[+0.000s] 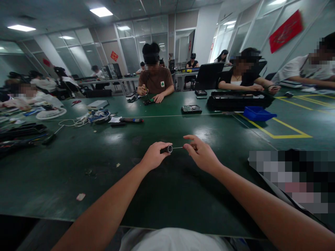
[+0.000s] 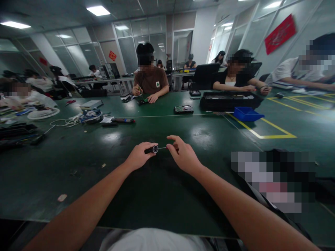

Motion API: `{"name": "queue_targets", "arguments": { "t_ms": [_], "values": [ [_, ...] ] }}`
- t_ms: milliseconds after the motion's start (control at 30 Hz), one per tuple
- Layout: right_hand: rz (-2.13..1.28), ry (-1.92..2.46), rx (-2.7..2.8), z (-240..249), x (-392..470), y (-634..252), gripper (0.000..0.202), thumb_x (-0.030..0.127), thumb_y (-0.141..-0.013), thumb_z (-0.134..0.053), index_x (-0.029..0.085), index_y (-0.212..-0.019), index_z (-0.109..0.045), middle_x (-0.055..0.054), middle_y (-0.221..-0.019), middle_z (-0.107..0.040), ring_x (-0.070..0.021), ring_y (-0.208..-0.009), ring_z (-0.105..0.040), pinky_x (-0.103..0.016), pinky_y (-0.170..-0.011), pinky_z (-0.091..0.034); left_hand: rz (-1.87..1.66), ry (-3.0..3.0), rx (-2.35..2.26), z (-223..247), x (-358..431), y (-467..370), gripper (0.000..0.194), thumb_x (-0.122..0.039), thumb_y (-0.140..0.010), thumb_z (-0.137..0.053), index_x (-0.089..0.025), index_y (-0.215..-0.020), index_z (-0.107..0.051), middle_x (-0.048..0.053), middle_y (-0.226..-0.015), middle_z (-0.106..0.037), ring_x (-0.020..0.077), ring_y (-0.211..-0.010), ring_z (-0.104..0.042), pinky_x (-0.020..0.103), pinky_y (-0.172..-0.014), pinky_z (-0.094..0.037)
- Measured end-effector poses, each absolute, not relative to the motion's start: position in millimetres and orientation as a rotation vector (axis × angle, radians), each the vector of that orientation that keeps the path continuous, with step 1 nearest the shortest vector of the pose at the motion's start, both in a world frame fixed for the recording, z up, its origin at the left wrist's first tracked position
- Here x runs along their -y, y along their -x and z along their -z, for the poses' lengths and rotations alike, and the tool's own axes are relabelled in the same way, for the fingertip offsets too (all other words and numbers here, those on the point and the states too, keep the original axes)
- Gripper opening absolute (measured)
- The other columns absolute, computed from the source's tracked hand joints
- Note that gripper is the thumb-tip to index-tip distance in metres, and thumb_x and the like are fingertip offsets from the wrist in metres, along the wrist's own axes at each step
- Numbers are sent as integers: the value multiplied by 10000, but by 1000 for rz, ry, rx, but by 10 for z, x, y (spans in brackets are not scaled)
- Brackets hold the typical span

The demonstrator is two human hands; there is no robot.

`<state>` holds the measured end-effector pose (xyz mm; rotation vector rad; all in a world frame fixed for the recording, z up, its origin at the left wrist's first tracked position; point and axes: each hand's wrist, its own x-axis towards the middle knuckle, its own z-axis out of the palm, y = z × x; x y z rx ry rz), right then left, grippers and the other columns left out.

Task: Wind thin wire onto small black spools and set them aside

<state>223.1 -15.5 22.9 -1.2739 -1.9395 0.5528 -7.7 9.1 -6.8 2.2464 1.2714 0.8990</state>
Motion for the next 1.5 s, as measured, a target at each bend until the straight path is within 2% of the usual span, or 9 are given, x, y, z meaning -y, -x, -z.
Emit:
{"name": "queue_targets", "arguments": {
  "t_ms": [133, 300, 433, 600, 733, 867, 1033, 1233, 1500],
  "values": [
    [-611, 1193, 2025, -219, 161, -2221, 164, 290, -946, -501, 210, -1030, -618, -53, -913, -713, -200, -824, -668, -324, -723, -490, -931, -2202, -1318, 95, -112, 108, 413, -166, -825, -732, -256, -1224, -674, 23, -1222, -684, 212, -1146, -604, 388, -1046, -431],
    [-634, 1256, 2011, -199, 156, -2223, 292, 374, -1007, -391, 220, -1056, -634, -49, -903, -712, -188, -735, -640, -324, -662, -456, -942, -2200, -1377, 100, -117, 115, 433, -181, -827, -733, -278, -1244, -665, 23, -1218, -685, 223, -1147, -598, 397, -1030, -436],
    [-604, 1268, 1983, -199, 166, -2221, 229, 339, -976, -445, 217, -1115, -581, -19, -796, -679, -173, -634, -588, -307, -597, -414, -921, -2221, -1369, 104, -116, 100, 428, -186, -827, -732, -276, -1240, -667, 26, -1214, -687, 225, -1145, -597, 402, -1030, -436],
    [-632, 1245, 1983, -224, 181, -2207, 127, 323, -932, -500, 218, -895, -561, -16, -774, -646, -176, -684, -592, -300, -614, -421, -926, -2219, -1370, 96, -106, 88, 423, -182, -825, -732, -274, -1233, -670, 24, -1215, -686, 221, -1138, -598, 399, -1024, -440],
    [-638, 1272, 1938, -194, 161, -2200, 246, 371, -988, -395, 221, -969, -590, -23, -791, -663, -176, -669, -594, -314, -626, -422, -932, -2229, -1356, 93, -104, 90, 404, -175, -818, -738, -252, -1211, -681, 33, -1205, -691, 220, -1124, -608, 386, -1020, -442],
    [-616, 1263, 1927, -149, 148, -2204, 188, 368, -955, -487, 229, -1060, -556, -6, -763, -655, -179, -647, -590, -311, -612, -423, -940, -2222, -1357, 98, -113, 105, 416, -179, -820, -739, -256, -1223, -674, 26, -1206, -690, 215, -1130, -606, 381, -1017, -441],
    [-608, 1234, 1885, -152, 145, -2215, 170, 374, -935, -536, 216, -987, -577, -32, -850, -663, -184, -742, -613, -308, -663, -448, -943, -2197, -1379, 94, -110, 107, 418, -189, -823, -736, -272, -1227, -672, 24, -1204, -690, 219, -1137, -601, 391, -1020, -439],
    [-650, 1242, 1905, -174, 144, -2222, 349, 432, -1010, -367, 216, -964, -638, 1, -688, -599, -166, -622, -564, -305, -606, -412, -919, -2206, -1383, 72, -91, 83, 396, -193, -816, -738, -257, -1203, -684, 32, -1188, -696, 227, -1116, -609, 393, -1004, -451],
    [-642, 1179, 1920, -153, 152, -2236, 162, 324, -952, -485, 223, -1044, -572, -34, -870, -666, -186, -748, -608, -310, -658, -450, -952, -2183, -1396, 57, -84, 88, 405, -201, -825, -727, -266, -1221, -673, 38, -1197, -692, 237, -1130, -606, 424, -1021, -453]
  ]
}}
